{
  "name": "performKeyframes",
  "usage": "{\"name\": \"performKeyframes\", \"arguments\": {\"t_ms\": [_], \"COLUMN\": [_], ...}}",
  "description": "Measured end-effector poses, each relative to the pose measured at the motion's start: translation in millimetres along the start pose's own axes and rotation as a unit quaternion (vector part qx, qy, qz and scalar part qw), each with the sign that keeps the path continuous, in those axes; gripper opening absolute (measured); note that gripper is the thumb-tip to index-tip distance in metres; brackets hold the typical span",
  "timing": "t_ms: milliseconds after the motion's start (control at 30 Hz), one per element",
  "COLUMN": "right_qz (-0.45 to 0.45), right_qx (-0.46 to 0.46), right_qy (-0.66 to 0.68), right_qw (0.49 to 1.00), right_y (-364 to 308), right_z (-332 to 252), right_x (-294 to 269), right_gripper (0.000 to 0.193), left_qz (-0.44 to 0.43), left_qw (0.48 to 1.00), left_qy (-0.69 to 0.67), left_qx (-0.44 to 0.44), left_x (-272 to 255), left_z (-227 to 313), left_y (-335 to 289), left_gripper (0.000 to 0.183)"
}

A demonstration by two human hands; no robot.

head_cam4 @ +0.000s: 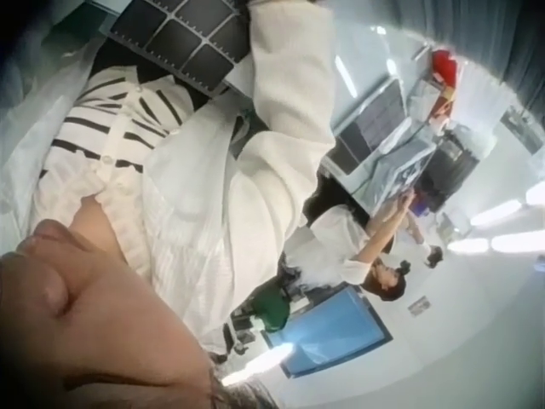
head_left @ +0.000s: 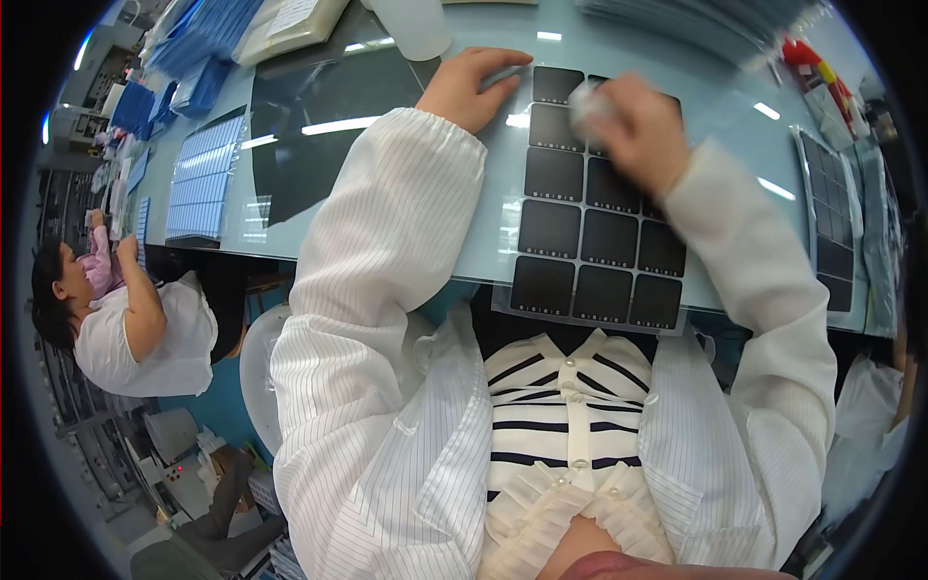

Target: The recorder is inspecting, cleaning, and organizing grid-like electronic components at a manufacturing workbench.

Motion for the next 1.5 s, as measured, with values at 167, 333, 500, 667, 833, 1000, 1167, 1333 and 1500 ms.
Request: {"name": "performKeyframes", "arguments": {"t_ms": [167, 333, 500, 667, 833, 1000, 1167, 1333, 1500], "right_qz": [-0.190, 0.046, -0.115, -0.004, 0.023, -0.234, -0.029, -0.175, -0.116], "right_qx": [-0.156, 0.044, -0.066, -0.036, -0.057, -0.147, 0.045, -0.102, -0.086], "right_qy": [0.091, -0.029, 0.099, 0.038, -0.019, 0.123, 0.048, 0.095, 0.047], "right_qw": [0.965, 0.998, 0.986, 0.999, 0.998, 0.953, 0.997, 0.975, 0.988], "right_y": [-30, 14, -29, -9, -16, -53, -2, -42, -25], "right_z": [-90, 61, -66, 11, -9, -100, 3, -102, -66], "right_x": [9, -15, 4, -12, -4, 3, -14, 15, 8], "right_gripper": [0.023, 0.020, 0.021, 0.017, 0.019, 0.023, 0.019, 0.022, 0.023], "left_qz": [-0.002, -0.009, -0.004, -0.013, -0.001, 0.004, -0.002, -0.004, -0.006], "left_qw": [1.000, 0.999, 0.999, 0.999, 0.998, 0.998, 0.997, 0.998, 0.999], "left_qy": [-0.014, -0.031, -0.026, -0.033, -0.052, -0.062, -0.070, -0.052, -0.051], "left_qx": [0.011, 0.000, 0.023, -0.015, -0.022, -0.016, -0.014, -0.020, -0.011], "left_x": [-3, 3, -2, -1, 4, -1, 1, 1, -2], "left_z": [-5, 6, -11, 7, -1, -4, 2, -11, -6], "left_y": [-3, 5, -5, 1, 2, -5, 3, -4, 0], "left_gripper": [0.028, 0.029, 0.029, 0.028, 0.027, 0.027, 0.027, 0.027, 0.027]}}
Point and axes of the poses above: each hand's wrist, its own y-axis towards the middle knuckle, its own x-axis out of the palm, z = x × y, the point moved 2 cm from there along y, towards the middle knuckle, and after that the axes turned 7 degrees about -z, right-handed, at the moved point
